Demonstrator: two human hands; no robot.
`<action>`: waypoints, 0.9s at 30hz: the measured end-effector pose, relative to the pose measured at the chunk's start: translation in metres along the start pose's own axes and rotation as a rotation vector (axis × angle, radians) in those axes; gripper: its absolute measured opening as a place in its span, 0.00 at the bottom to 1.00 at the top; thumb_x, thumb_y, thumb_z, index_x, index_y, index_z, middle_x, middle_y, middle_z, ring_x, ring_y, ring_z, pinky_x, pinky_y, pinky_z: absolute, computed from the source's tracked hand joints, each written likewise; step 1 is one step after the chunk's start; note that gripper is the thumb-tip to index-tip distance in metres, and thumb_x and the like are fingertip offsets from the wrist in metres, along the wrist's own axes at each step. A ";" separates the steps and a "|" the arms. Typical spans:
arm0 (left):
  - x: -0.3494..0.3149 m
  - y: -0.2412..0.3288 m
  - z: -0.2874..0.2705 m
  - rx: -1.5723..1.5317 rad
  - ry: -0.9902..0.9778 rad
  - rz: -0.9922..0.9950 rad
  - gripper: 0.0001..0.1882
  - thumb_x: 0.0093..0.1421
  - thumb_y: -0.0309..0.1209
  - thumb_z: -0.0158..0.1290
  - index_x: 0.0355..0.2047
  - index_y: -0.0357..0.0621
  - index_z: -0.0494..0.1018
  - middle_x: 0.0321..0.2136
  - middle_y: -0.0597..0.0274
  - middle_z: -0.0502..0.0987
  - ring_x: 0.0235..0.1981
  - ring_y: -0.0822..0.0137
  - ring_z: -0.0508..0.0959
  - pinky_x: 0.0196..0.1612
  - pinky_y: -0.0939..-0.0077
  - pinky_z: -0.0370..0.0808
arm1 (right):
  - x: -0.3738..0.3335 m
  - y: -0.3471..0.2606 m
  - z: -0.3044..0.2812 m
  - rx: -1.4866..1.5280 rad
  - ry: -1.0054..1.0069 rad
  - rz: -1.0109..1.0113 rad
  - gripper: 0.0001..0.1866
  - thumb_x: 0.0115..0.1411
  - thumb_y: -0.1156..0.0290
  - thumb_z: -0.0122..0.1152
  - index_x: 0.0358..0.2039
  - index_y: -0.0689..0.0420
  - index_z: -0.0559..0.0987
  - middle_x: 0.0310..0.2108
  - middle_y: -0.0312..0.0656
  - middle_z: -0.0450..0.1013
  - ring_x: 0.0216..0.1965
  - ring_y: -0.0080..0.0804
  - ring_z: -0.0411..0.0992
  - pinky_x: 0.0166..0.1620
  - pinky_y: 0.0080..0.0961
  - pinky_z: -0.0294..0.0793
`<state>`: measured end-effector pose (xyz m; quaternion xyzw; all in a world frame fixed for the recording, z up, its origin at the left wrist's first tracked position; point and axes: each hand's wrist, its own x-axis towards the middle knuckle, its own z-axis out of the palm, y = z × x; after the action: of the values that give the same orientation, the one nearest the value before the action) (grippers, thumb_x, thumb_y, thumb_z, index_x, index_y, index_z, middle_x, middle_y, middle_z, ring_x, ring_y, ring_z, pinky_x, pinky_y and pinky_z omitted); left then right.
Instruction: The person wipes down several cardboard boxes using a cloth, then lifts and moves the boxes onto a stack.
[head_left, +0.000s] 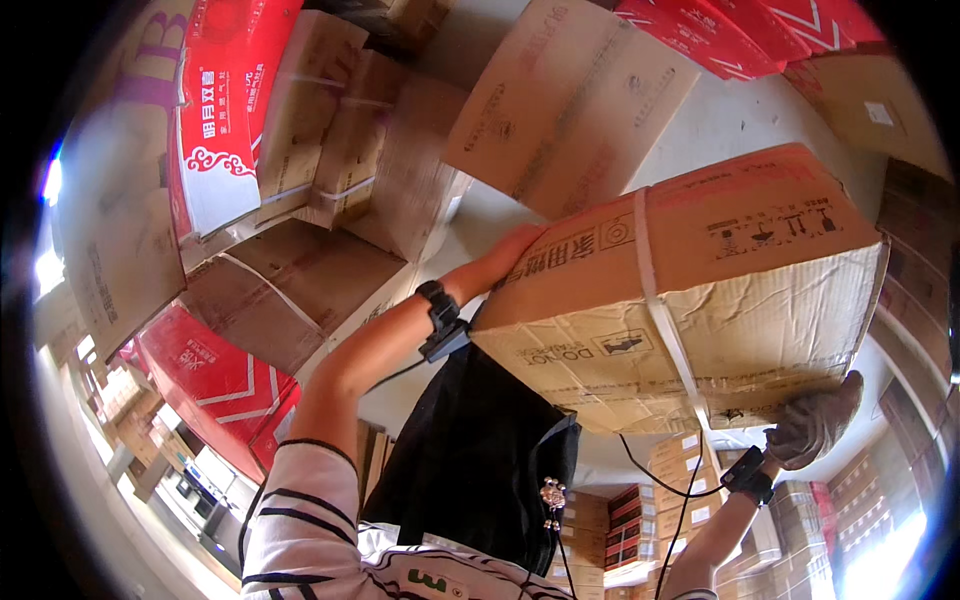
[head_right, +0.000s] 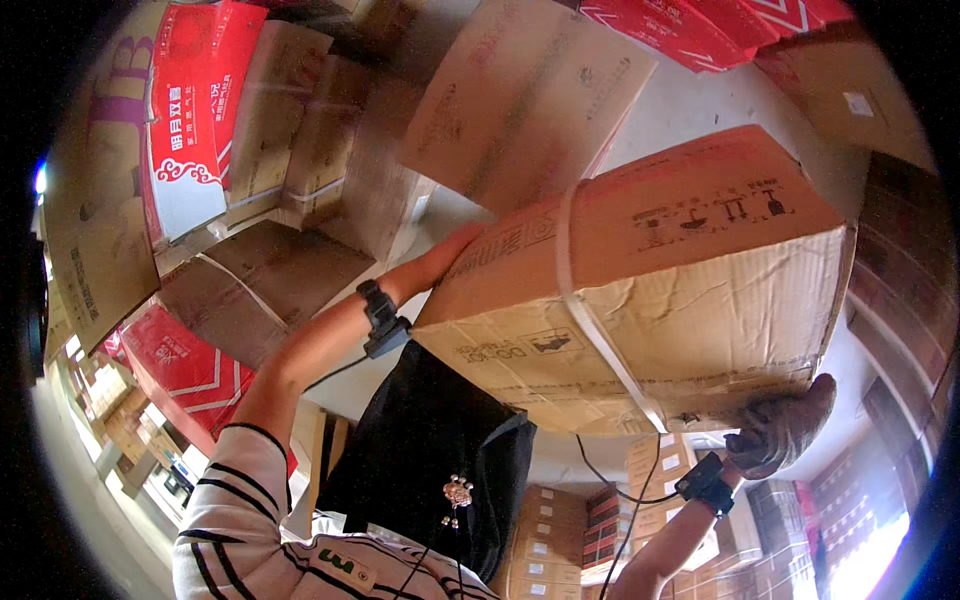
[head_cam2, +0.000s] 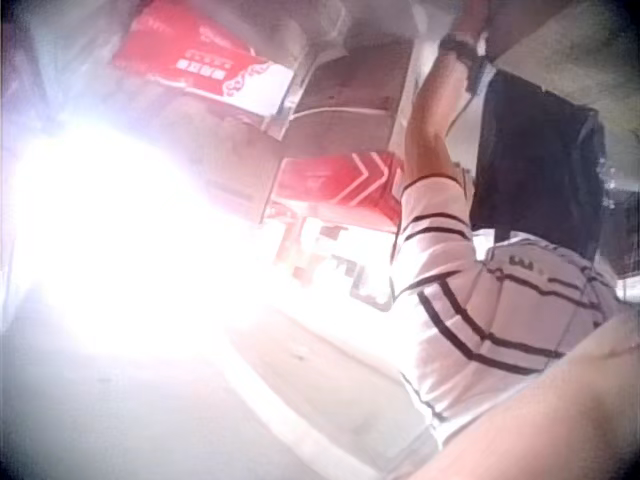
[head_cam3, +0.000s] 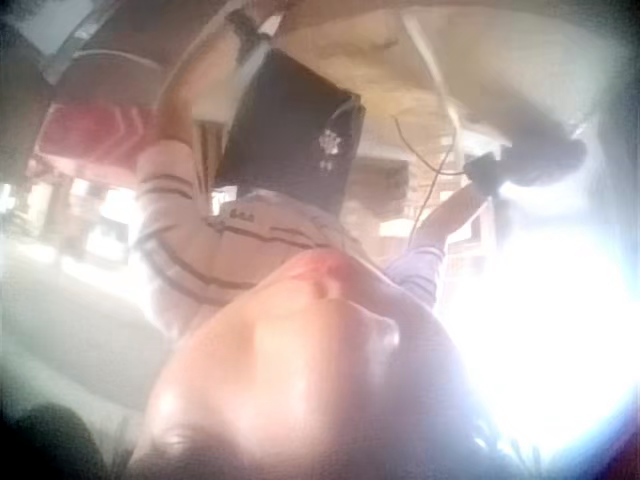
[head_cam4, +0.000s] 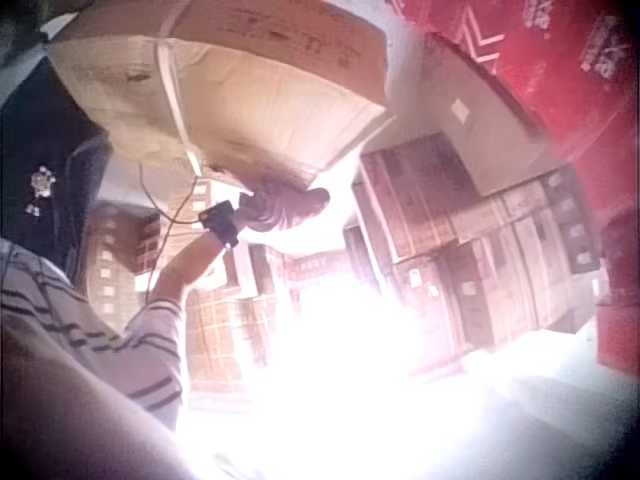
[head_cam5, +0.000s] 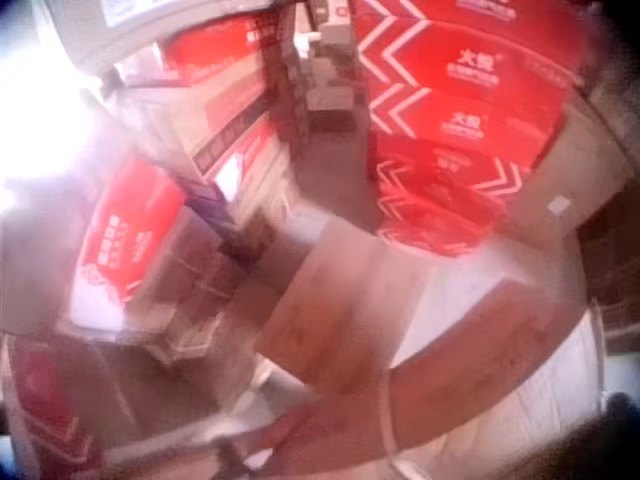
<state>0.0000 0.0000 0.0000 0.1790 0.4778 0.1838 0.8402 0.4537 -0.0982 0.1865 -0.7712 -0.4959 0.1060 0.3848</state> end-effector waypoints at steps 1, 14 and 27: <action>0.001 -0.011 -0.002 0.068 -0.014 0.024 0.22 0.62 0.42 0.35 0.39 0.39 0.73 0.34 0.64 0.75 0.32 0.77 0.72 0.37 0.80 0.68 | -0.020 -0.018 0.002 -0.102 0.020 0.026 0.20 0.61 0.60 0.39 0.50 0.55 0.67 0.28 0.30 0.70 0.17 0.14 0.62 0.19 0.09 0.64; 0.016 -0.140 0.011 0.379 -0.086 -0.279 0.21 0.62 0.44 0.37 0.43 0.41 0.69 0.37 0.64 0.74 0.35 0.74 0.73 0.40 0.77 0.69 | -0.168 0.062 -0.083 -0.181 0.128 0.462 0.26 0.54 0.57 0.43 0.49 0.62 0.66 0.37 0.35 0.67 0.34 0.22 0.65 0.44 0.17 0.65; 0.110 -0.194 0.070 0.035 -0.093 -0.465 0.18 0.63 0.39 0.37 0.42 0.40 0.70 0.38 0.63 0.75 0.36 0.74 0.74 0.43 0.79 0.69 | -0.203 0.196 -0.090 -0.462 0.101 0.649 0.26 0.53 0.61 0.43 0.51 0.62 0.65 0.37 0.39 0.68 0.34 0.26 0.65 0.40 0.19 0.65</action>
<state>0.1405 -0.1242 -0.1400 0.0867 0.4702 -0.0315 0.8777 0.5378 -0.3557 0.0669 -0.9583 -0.2177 0.0696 0.1715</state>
